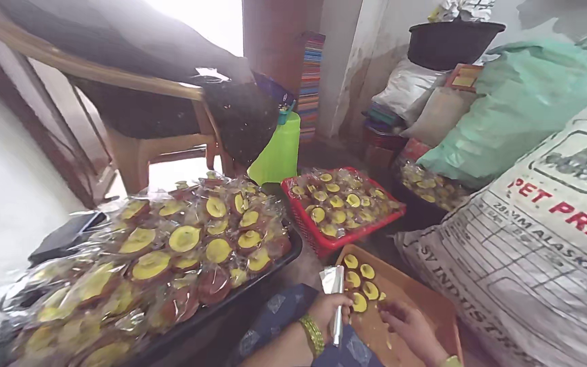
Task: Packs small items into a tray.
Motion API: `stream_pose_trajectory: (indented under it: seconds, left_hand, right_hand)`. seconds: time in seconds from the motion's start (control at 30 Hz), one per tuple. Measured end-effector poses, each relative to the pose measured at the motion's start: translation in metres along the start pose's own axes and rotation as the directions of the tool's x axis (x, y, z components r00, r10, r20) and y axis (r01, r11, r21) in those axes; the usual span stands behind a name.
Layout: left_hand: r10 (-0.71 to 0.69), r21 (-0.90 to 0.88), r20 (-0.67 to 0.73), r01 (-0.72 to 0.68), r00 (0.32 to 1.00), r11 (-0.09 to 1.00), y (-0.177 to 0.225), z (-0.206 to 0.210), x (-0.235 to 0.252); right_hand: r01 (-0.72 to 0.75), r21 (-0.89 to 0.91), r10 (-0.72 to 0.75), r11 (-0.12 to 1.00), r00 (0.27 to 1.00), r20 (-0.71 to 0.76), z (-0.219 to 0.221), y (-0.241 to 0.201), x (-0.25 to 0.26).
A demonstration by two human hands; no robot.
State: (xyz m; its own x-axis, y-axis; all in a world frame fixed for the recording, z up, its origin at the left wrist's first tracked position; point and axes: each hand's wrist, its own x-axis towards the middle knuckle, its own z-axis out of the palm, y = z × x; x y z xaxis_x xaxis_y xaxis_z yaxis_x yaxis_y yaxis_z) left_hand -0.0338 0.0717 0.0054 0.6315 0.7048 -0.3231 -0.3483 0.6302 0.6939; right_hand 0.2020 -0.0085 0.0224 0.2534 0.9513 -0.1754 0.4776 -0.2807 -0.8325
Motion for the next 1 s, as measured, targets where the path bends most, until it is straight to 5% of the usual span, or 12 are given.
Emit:
stream_pose_trajectory:
  seconds: [0.2,0.43,0.57,0.73,0.9,1.0]
  left_hand:
    - [0.018,-0.060,0.025,-0.016,1.000,0.998,-0.002,-0.004,0.005]
    - [-0.009,-0.160,-0.047,0.001,0.999,0.987,0.000,-0.007,0.010]
    - [0.006,-0.130,-0.008,-0.007,1.000,0.992,0.006,-0.007,0.011]
    - [-0.011,-0.099,0.020,0.013,1.000,0.995,0.006,-0.014,0.010]
    - [-0.024,-0.129,0.032,0.028,0.999,0.991,0.027,-0.009,-0.015]
    - [-0.182,0.016,-0.296,0.195,0.938,0.981,0.065,0.029,-0.057]
  right_hand:
    - [0.098,0.250,-0.086,0.963,0.995,-0.058,0.014,-0.047,0.016]
    - [0.212,0.503,-0.245,0.838,0.970,-0.001,0.044,-0.191,0.058]
    - [0.231,0.742,-0.366,0.630,0.930,0.021,0.053,-0.308,0.082]
    - [0.290,0.907,-0.319,0.304,0.929,-0.189,0.061,-0.437,0.076]
    - [0.280,0.918,-0.360,0.281,0.917,-0.170,0.083,-0.461,0.058]
    - [0.268,0.937,-0.202,0.222,0.953,-0.224,0.113,-0.435,0.061]
